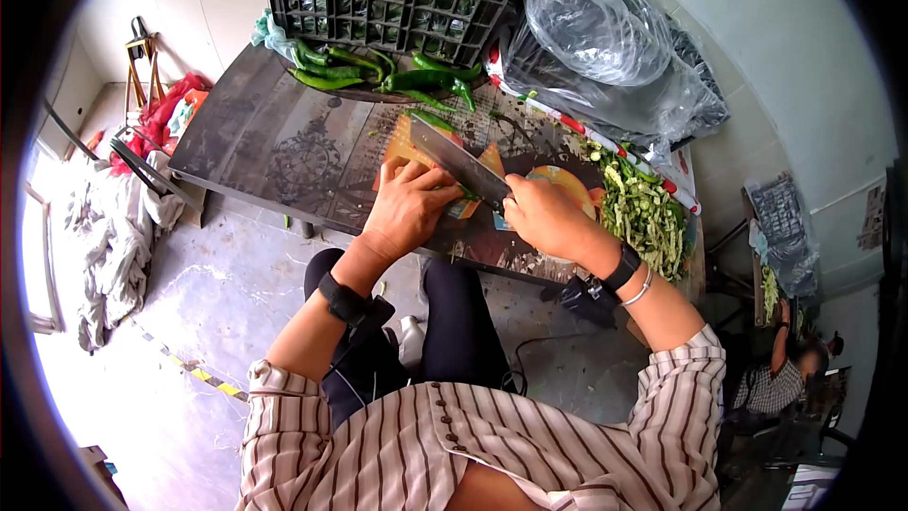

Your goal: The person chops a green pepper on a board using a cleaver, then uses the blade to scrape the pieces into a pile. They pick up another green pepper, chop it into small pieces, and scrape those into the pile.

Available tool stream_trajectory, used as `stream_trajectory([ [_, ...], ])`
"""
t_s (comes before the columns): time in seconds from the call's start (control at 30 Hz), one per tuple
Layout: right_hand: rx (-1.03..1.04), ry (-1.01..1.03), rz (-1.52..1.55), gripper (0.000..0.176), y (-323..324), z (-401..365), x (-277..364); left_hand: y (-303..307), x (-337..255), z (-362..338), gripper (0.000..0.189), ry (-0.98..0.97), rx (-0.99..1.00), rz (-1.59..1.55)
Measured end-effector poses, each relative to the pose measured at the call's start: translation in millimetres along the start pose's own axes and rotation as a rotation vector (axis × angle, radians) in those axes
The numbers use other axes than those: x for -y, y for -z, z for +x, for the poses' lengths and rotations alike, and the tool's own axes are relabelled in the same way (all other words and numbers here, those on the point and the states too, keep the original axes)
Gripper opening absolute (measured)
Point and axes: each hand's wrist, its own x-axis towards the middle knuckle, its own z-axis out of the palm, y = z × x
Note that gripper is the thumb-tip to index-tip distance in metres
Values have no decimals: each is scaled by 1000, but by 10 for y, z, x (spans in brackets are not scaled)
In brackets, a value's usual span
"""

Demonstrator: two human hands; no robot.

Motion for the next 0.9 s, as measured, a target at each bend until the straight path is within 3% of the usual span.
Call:
stream_trajectory([
  [0.47,177,-87,48,21,66,122,2,4,9,0,25,19,22,-37],
  [0.8,49,-68,68,19,20,80,36,10,-20,28,28,8,23,-13],
  [0.9,101,-53,51,18,47,128,37,-3,-9,17,28,7,41,23],
])
